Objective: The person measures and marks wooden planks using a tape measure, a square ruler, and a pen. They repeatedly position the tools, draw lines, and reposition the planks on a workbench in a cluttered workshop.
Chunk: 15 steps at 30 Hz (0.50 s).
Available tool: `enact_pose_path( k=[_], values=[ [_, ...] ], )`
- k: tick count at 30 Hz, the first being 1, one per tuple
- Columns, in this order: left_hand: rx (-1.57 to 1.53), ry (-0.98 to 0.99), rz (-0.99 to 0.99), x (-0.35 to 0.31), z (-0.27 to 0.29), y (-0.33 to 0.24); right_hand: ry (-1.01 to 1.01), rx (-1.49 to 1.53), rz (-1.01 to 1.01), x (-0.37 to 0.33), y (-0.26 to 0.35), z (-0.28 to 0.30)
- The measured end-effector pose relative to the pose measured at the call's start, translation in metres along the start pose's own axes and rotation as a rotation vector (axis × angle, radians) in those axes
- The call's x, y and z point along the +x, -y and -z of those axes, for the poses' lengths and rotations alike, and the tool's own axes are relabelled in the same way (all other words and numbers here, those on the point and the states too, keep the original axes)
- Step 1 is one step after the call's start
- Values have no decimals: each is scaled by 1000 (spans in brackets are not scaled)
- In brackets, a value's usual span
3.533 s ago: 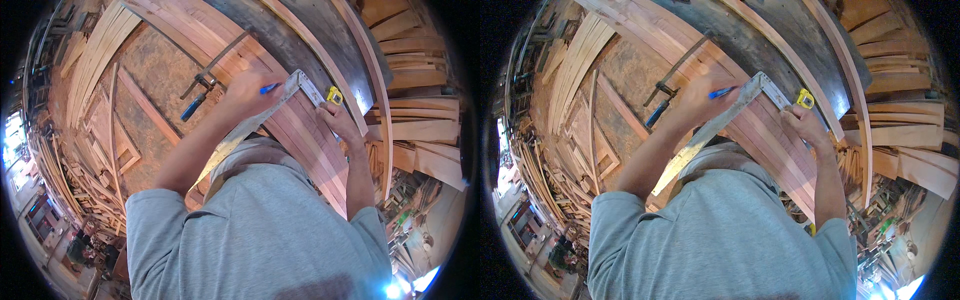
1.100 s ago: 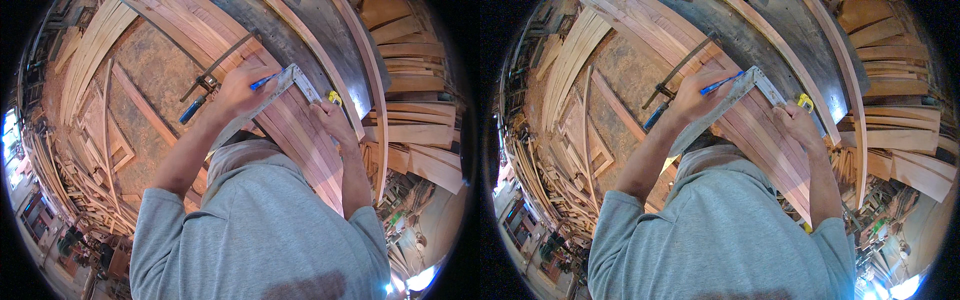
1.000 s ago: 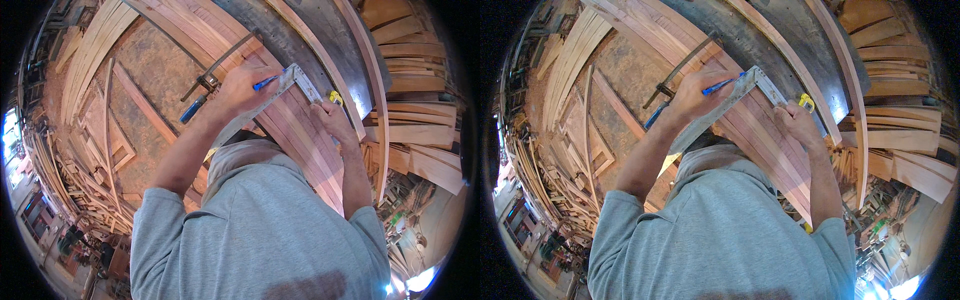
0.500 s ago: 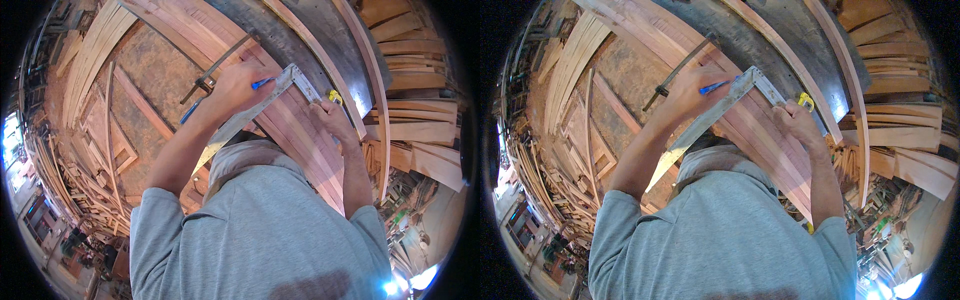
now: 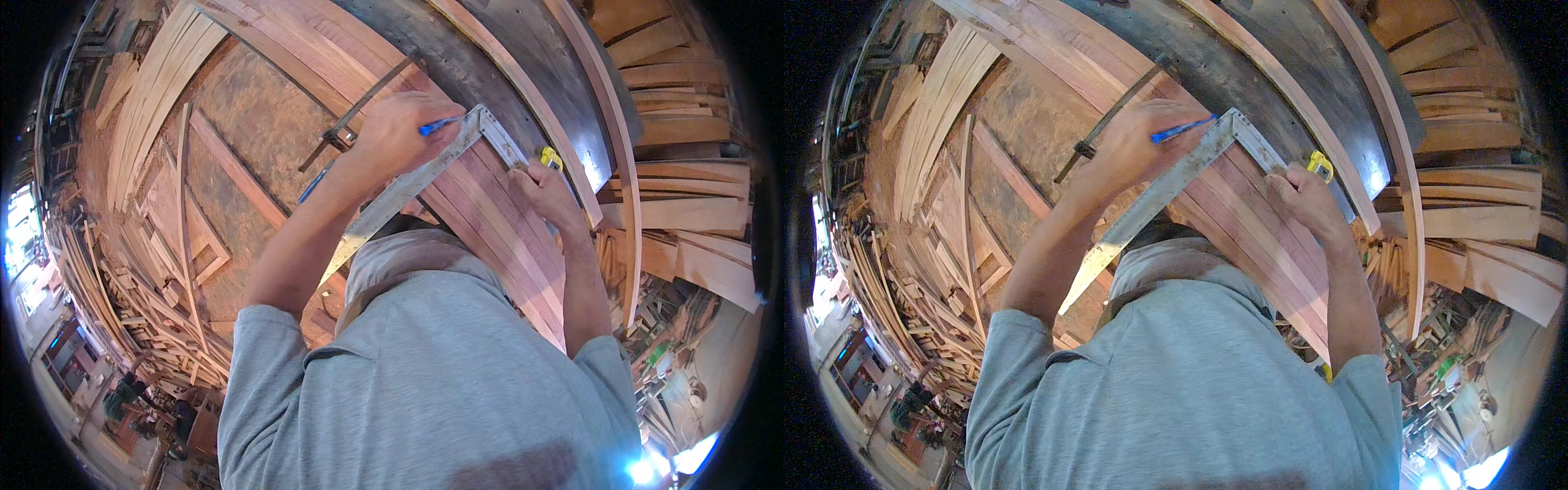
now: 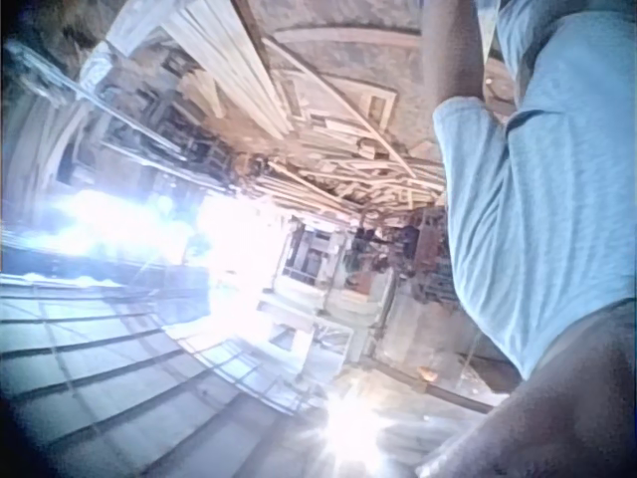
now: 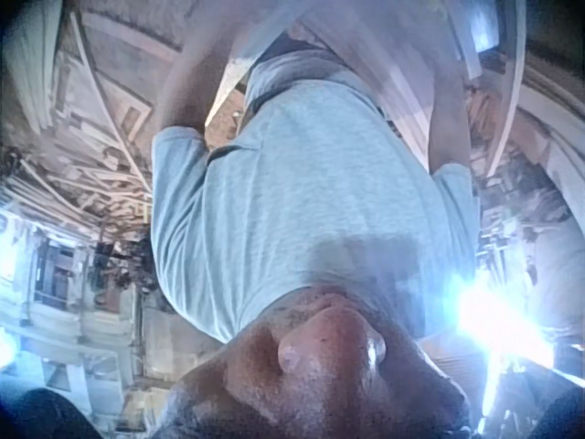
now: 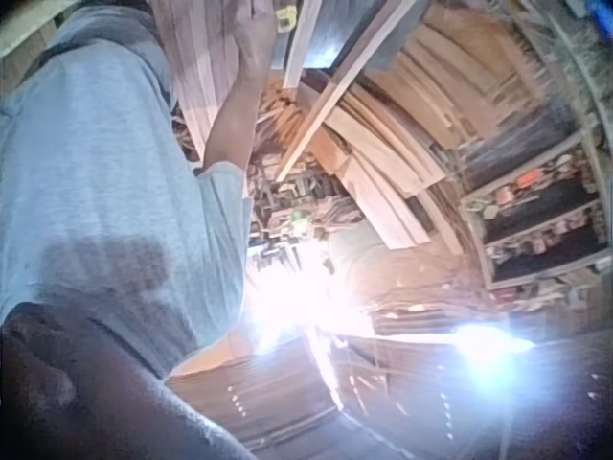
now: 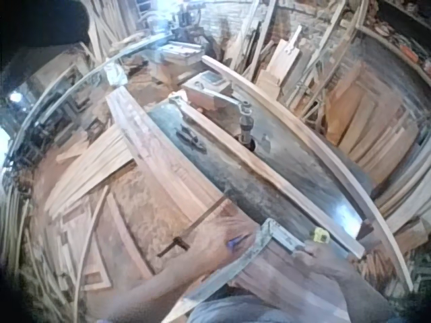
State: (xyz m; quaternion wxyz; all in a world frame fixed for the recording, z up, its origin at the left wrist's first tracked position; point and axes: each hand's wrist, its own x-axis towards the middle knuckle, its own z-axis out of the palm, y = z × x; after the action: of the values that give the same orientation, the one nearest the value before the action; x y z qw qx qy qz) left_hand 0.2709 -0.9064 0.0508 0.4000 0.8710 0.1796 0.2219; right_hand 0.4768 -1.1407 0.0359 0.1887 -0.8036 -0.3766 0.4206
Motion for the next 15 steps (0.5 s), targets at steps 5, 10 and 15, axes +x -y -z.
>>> enact_pose_path(
  k=[5, 10, 15],
  values=[
    [79, 150, -15, -18, 19, -4, 12, -9, -19, -2, 7, 3],
    [209, 409, 170, -55, 71, -21, -16, -41, -15, -1, -1, -2],
    [126, 110, 50, -43, 51, -10, -20, 28, -12, -2, 0, -2]
  ],
)
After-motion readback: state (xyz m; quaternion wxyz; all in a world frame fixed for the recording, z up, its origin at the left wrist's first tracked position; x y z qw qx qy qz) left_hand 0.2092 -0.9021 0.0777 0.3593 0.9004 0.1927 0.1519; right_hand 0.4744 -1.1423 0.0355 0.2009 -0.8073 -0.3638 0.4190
